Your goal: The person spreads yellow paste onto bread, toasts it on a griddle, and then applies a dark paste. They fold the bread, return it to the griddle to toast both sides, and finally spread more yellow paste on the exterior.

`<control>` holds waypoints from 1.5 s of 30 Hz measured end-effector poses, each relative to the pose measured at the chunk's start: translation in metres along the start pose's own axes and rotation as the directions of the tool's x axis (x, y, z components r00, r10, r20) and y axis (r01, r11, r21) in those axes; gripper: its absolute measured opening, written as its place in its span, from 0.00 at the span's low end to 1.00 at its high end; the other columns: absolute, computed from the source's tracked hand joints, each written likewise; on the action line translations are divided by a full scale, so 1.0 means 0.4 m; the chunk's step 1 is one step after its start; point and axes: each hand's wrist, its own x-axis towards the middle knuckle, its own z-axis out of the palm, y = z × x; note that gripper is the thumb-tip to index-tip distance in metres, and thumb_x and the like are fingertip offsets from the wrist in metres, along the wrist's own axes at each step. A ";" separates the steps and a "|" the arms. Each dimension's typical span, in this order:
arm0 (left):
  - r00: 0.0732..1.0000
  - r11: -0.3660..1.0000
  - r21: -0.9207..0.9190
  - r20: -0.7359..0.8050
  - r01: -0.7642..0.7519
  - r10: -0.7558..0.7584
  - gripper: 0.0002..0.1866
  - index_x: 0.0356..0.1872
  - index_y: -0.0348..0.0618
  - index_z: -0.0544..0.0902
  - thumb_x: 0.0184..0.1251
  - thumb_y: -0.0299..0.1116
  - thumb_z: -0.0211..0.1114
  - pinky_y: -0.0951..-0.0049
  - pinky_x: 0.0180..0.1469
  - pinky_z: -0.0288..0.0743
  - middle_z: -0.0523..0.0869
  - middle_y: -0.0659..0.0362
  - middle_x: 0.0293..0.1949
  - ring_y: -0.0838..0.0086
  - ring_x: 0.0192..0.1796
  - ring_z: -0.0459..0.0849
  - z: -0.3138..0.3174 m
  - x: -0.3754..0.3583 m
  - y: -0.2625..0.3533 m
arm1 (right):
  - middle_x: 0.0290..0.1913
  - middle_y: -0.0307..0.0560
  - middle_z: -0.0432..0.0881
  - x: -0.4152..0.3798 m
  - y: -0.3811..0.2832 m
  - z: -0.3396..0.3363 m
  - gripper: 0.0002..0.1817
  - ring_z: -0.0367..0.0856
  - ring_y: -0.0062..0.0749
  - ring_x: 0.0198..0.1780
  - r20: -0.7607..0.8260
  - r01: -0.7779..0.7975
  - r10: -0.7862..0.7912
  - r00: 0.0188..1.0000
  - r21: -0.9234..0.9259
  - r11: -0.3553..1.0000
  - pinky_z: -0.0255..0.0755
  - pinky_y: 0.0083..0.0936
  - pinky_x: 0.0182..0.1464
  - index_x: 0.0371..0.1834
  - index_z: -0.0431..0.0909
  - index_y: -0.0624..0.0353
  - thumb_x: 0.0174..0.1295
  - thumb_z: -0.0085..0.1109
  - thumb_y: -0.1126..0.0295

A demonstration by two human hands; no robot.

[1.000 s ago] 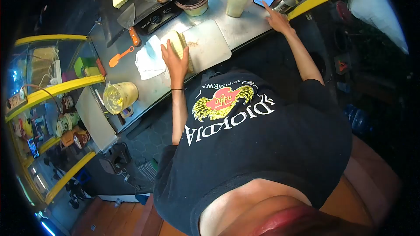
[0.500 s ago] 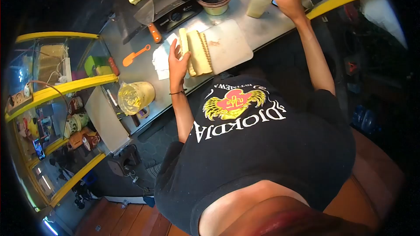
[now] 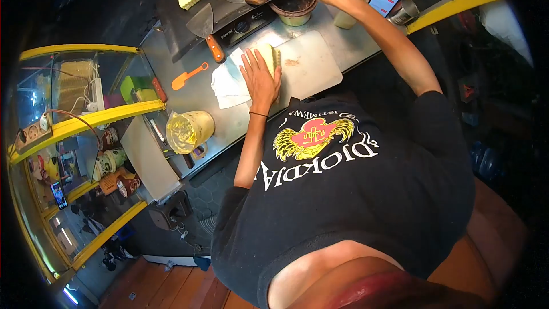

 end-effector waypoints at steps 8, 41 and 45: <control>0.974 0.968 -0.162 -0.153 -0.190 0.166 0.30 0.63 0.28 0.71 0.68 0.41 0.61 0.51 0.71 0.58 0.76 0.35 0.60 0.46 0.69 0.69 0.009 0.181 -0.028 | 0.25 0.70 0.80 0.004 0.009 0.124 0.09 0.83 0.64 0.29 -0.051 0.006 -0.003 0.999 0.055 0.998 0.76 0.49 0.28 0.17 0.77 0.71 0.49 0.55 0.75; 0.989 0.882 -0.471 0.123 -0.010 0.078 0.27 0.59 0.30 0.76 0.68 0.43 0.60 0.58 0.62 0.70 0.80 0.37 0.55 0.47 0.59 0.79 -0.047 0.234 0.026 | 0.18 0.26 0.61 -0.279 -0.028 0.155 0.15 0.54 0.12 0.16 0.582 -0.508 0.392 0.712 0.813 -0.285 0.62 0.19 0.21 0.44 0.78 0.65 0.72 0.50 0.62; 1.000 0.985 -0.173 -0.010 0.000 -0.002 0.38 0.68 0.25 0.63 0.65 0.44 0.64 0.52 0.73 0.55 0.64 0.30 0.68 0.39 0.71 0.62 -0.036 0.046 0.004 | 0.18 0.26 0.62 -0.304 -0.019 0.118 0.15 0.54 0.14 0.16 0.567 -0.507 0.418 0.710 0.823 -0.256 0.64 0.21 0.21 0.40 0.79 0.64 0.70 0.50 0.62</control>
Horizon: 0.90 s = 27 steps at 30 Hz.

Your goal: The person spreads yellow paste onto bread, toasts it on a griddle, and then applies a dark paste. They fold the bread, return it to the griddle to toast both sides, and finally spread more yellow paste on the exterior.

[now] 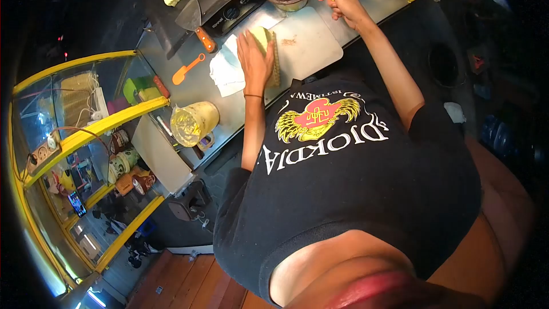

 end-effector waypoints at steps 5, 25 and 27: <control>0.997 0.993 0.106 -0.044 -0.051 0.056 0.37 0.68 0.24 0.63 0.65 0.41 0.64 0.49 0.73 0.54 0.63 0.29 0.68 0.38 0.71 0.61 0.016 0.009 0.021 | 0.17 0.29 0.67 0.060 -0.017 0.024 0.17 0.67 0.19 0.15 -0.078 0.167 -0.250 0.965 -0.551 0.817 0.68 0.23 0.18 0.31 0.82 0.61 0.66 0.52 0.59; 0.890 0.666 -0.631 0.442 0.398 -0.114 0.18 0.50 0.38 0.82 0.65 0.25 0.47 0.76 0.26 0.72 0.84 0.59 0.33 0.77 0.23 0.78 0.151 0.363 -0.035 | 0.18 0.54 0.76 0.133 0.024 0.133 0.22 0.77 0.43 0.21 0.028 0.394 -0.624 0.781 -0.797 0.458 0.69 0.44 0.31 0.26 0.78 0.63 0.69 0.52 0.55; 0.900 0.668 -0.643 0.426 0.376 -0.096 0.18 0.50 0.38 0.82 0.65 0.25 0.47 0.76 0.26 0.72 0.84 0.59 0.33 0.77 0.23 0.78 0.143 0.356 -0.031 | 0.23 0.59 0.82 0.136 0.013 0.138 0.20 0.82 0.56 0.26 -0.013 0.372 -0.553 0.833 -0.726 0.578 0.75 0.46 0.35 0.28 0.82 0.64 0.67 0.54 0.57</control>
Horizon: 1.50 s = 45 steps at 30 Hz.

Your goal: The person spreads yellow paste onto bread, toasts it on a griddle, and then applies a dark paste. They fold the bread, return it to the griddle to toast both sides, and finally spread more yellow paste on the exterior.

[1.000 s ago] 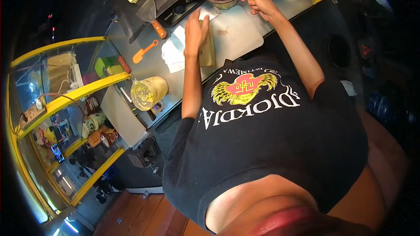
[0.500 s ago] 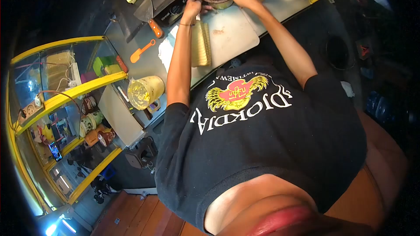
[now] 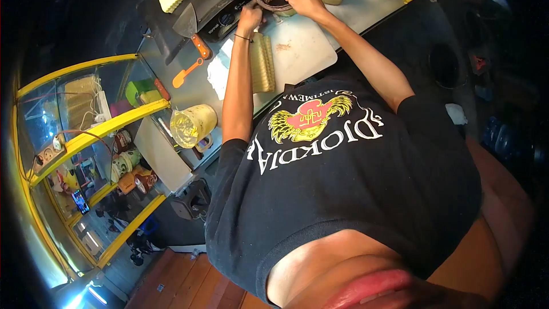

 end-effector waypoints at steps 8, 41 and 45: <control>0.999 0.999 0.035 0.045 0.002 -0.003 0.16 0.50 0.39 0.82 0.71 0.27 0.47 0.78 0.24 0.66 0.84 0.61 0.34 0.80 0.23 0.76 -0.007 -0.002 0.002 | 0.18 0.41 0.77 -0.054 0.014 -0.023 0.22 0.72 0.23 0.14 0.080 -0.236 0.223 0.972 0.395 0.888 0.67 0.23 0.18 0.28 0.79 0.65 0.70 0.54 0.55; 0.927 0.791 0.558 -0.095 -0.251 0.362 0.23 0.58 0.29 0.77 0.71 0.39 0.57 0.61 0.63 0.70 0.83 0.39 0.52 0.49 0.58 0.80 -0.035 -0.204 0.023 | 0.17 0.26 0.61 -0.118 0.061 -0.112 0.20 0.59 0.11 0.17 0.398 -0.461 0.253 0.882 0.618 0.637 0.70 0.19 0.22 0.30 0.74 0.59 0.71 0.54 0.54; 0.835 0.616 0.776 -0.243 -0.139 0.495 0.35 0.66 0.26 0.67 0.62 0.38 0.65 0.59 0.71 0.60 0.68 0.37 0.67 0.48 0.69 0.67 0.020 -0.373 -0.039 | 0.17 0.24 0.59 -0.167 0.048 -0.179 0.18 0.54 0.10 0.15 0.450 -0.498 0.264 0.853 0.550 0.671 0.67 0.16 0.24 0.30 0.71 0.55 0.73 0.52 0.53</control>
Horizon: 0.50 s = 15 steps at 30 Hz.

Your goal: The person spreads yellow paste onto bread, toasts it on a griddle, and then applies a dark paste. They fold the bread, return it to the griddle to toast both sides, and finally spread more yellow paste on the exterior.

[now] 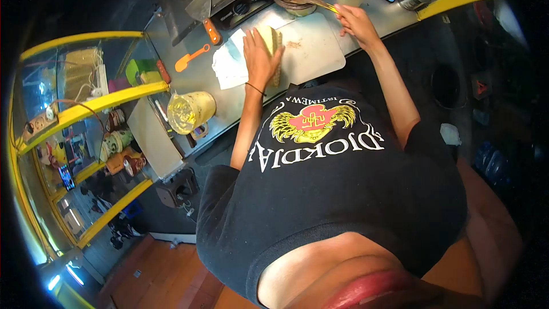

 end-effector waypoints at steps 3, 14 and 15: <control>0.999 0.994 0.106 0.041 0.018 -0.023 0.39 0.68 0.28 0.65 0.58 0.39 0.68 0.58 0.72 0.60 0.65 0.35 0.69 0.49 0.71 0.66 -0.011 -0.053 -0.020 | 0.16 0.25 0.58 -0.055 0.002 0.016 0.18 0.54 0.10 0.14 0.014 0.012 -0.012 1.000 -0.013 1.000 0.66 0.15 0.24 0.30 0.71 0.55 0.73 0.52 0.54; 0.801 -0.624 -0.705 0.564 0.338 -0.203 0.25 0.65 0.36 0.71 0.79 0.44 0.45 0.58 0.62 0.76 0.80 0.49 0.60 0.60 0.59 0.82 -0.056 -0.140 -0.246 | 0.19 0.32 0.67 -0.051 0.062 0.220 0.15 0.68 0.14 0.22 0.283 0.371 -0.273 0.919 -0.393 0.841 0.66 0.18 0.24 0.32 0.79 0.63 0.70 0.57 0.63; 0.799 -0.624 -0.705 0.564 0.336 -0.207 0.25 0.65 0.36 0.71 0.79 0.44 0.45 0.58 0.62 0.76 0.80 0.49 0.60 0.60 0.59 0.82 -0.044 -0.153 -0.252 | 0.19 0.32 0.67 -0.044 0.067 0.242 0.15 0.68 0.14 0.22 0.286 0.370 -0.270 0.919 -0.391 0.843 0.66 0.18 0.24 0.32 0.79 0.63 0.70 0.57 0.63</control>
